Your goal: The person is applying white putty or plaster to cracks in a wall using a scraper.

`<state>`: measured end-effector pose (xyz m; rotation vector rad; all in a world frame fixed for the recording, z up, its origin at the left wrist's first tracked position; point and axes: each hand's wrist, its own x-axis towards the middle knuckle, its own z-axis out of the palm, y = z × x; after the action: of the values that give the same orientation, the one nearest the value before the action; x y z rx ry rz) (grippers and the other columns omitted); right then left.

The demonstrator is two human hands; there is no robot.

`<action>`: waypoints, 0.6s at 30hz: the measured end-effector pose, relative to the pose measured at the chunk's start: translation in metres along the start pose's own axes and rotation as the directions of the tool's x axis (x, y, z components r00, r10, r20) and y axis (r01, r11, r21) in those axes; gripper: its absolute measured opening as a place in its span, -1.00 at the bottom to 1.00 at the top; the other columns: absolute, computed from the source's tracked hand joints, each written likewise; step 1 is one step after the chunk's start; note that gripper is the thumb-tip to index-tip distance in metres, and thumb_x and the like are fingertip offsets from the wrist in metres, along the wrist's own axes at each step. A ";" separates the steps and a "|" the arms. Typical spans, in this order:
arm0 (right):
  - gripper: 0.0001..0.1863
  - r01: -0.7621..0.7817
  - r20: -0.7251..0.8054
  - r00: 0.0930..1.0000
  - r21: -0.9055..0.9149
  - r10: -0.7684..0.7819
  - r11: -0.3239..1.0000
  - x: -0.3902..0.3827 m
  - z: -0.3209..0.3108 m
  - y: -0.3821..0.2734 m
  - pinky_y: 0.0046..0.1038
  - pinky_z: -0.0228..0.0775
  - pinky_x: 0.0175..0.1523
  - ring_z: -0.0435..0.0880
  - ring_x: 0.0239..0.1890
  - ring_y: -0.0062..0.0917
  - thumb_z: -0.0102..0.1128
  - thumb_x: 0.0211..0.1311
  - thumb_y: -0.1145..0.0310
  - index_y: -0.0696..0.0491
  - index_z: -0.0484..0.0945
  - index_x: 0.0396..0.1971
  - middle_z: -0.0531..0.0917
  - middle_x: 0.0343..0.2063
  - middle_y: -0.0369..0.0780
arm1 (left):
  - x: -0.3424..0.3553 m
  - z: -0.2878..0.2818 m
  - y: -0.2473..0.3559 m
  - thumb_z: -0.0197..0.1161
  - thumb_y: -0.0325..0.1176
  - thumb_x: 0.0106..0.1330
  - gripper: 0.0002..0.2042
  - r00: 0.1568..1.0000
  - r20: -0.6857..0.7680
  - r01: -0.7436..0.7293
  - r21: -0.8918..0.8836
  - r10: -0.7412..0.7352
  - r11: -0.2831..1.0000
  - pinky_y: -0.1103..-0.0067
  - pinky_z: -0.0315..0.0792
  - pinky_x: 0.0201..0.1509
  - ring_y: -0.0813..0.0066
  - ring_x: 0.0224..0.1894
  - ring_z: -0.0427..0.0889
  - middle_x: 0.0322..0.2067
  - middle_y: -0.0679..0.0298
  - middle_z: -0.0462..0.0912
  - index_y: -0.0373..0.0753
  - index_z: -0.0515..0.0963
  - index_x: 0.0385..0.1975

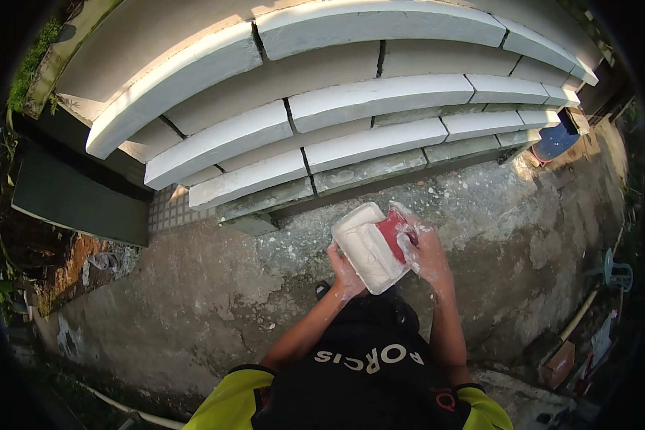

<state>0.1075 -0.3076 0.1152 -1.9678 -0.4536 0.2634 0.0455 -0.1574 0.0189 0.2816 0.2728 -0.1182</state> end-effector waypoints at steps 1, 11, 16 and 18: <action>-0.54 -0.002 -0.020 1.000 -0.004 0.002 1.000 -0.004 0.005 0.001 -0.40 0.39 0.01 0.60 -0.15 -0.33 0.04 0.17 0.46 0.21 0.38 0.11 0.59 -0.14 0.02 | -0.003 0.001 0.003 -0.26 0.29 0.15 -0.21 1.000 0.025 0.014 -0.011 -0.014 1.000 0.25 0.24 0.28 0.11 0.16 0.40 0.15 0.10 0.40 -0.22 0.24 0.24; -0.54 0.051 -0.053 0.997 0.005 -0.051 0.999 -0.028 0.044 -0.010 -0.41 0.36 0.07 0.59 -0.13 -0.37 0.04 0.19 0.48 0.23 0.35 0.13 0.59 -0.11 0.01 | -0.011 -0.007 0.007 -0.26 0.28 0.15 -0.23 0.992 -0.117 0.049 0.076 -0.040 0.996 0.26 0.27 0.26 0.12 0.14 0.42 0.13 0.11 0.41 -0.22 0.27 0.21; -0.55 0.121 -0.231 0.964 -0.053 -0.130 0.991 -0.030 0.044 -0.005 -0.29 0.39 0.01 0.57 -0.13 -0.01 -0.06 0.16 0.56 0.20 0.35 0.12 0.57 -0.21 0.12 | -0.013 -0.012 0.012 -0.26 0.29 0.15 -0.22 0.995 0.036 0.091 -0.007 -0.090 0.996 0.23 0.26 0.26 0.11 0.15 0.41 0.13 0.11 0.41 -0.19 0.26 0.22; -0.53 0.044 -0.145 0.988 -0.058 -0.052 0.997 -0.031 0.045 -0.011 -0.30 0.38 0.05 0.55 -0.10 -0.01 -0.06 0.17 0.56 0.20 0.32 0.14 0.57 -0.18 0.11 | -0.011 -0.012 0.009 -0.26 0.30 0.15 -0.22 0.997 0.008 0.082 0.016 -0.082 0.997 0.23 0.26 0.26 0.11 0.15 0.41 0.14 0.11 0.40 -0.19 0.26 0.23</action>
<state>0.0605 -0.2799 0.1054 -2.0109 -0.4154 0.0754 0.0335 -0.1447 0.0134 0.2859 0.2754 -0.2024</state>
